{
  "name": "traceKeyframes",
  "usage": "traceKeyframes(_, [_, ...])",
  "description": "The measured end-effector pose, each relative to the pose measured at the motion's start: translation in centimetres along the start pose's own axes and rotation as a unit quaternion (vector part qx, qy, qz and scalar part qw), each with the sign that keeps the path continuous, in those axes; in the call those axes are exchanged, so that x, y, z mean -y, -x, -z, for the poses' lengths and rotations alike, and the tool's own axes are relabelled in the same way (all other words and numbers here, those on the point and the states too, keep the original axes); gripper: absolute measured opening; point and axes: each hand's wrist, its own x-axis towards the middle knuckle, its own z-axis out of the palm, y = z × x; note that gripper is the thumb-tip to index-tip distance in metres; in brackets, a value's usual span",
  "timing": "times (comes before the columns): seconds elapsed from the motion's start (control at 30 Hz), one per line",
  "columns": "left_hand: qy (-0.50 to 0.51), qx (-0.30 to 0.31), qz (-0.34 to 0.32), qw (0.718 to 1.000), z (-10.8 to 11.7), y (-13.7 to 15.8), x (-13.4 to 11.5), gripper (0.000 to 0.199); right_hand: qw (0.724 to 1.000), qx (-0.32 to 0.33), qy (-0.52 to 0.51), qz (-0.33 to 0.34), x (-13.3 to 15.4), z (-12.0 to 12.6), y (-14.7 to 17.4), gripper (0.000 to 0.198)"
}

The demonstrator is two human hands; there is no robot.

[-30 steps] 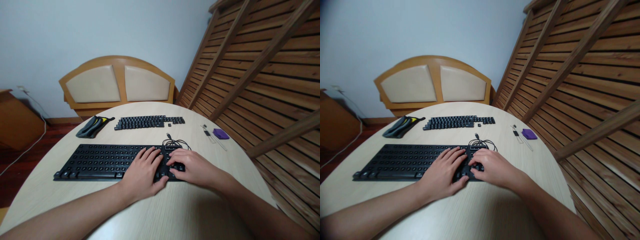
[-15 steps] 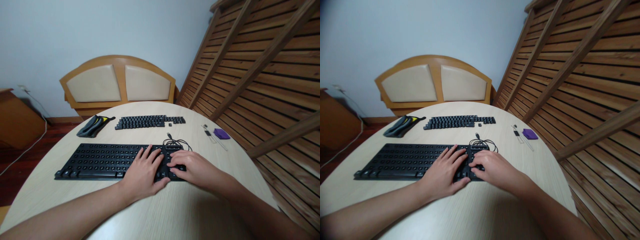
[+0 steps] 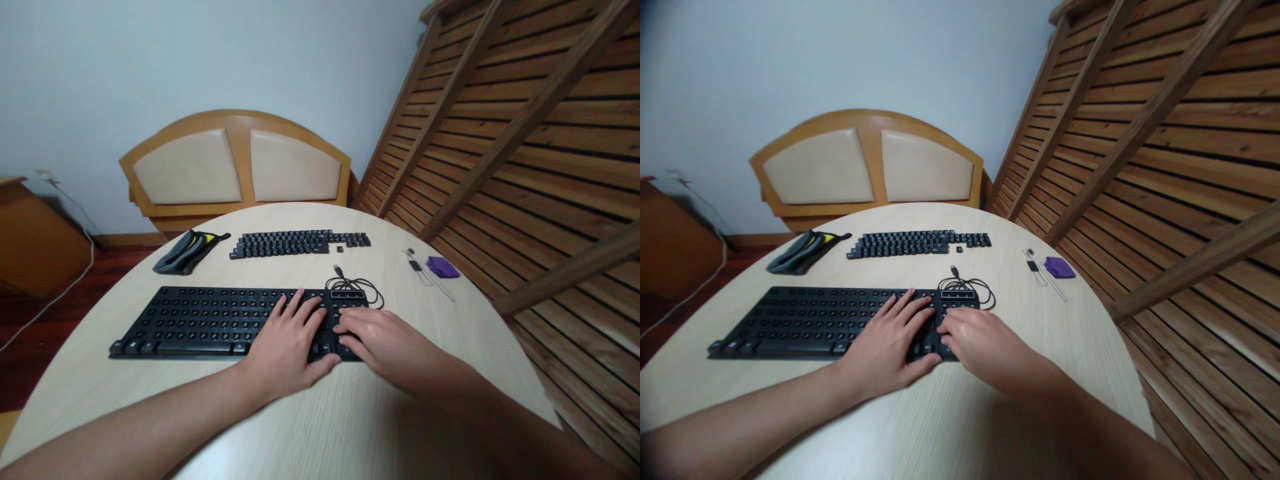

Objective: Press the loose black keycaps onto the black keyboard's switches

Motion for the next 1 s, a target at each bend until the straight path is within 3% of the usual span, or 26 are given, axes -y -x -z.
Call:
traceKeyframes(0.23, [0.004, 0.004, 0.001, 1.000, 0.1, 0.0, 0.0, 0.066, 0.999, -0.030, 0.026, -0.005, 0.2, -0.4, 0.2, 0.016])
traceKeyframes(0.67, [0.005, -0.005, -0.001, 1.000, 0.1, 0.1, 0.0, 0.065, 0.994, -0.048, -0.099, -0.024, -0.9, -0.3, 0.3, 0.015])
traceKeyframes(1.0, [0.004, 0.002, 0.000, 1.000, 0.2, 0.0, -0.1, 0.065, 0.996, -0.030, -0.079, -0.023, -0.1, 0.0, 0.1, 0.016])
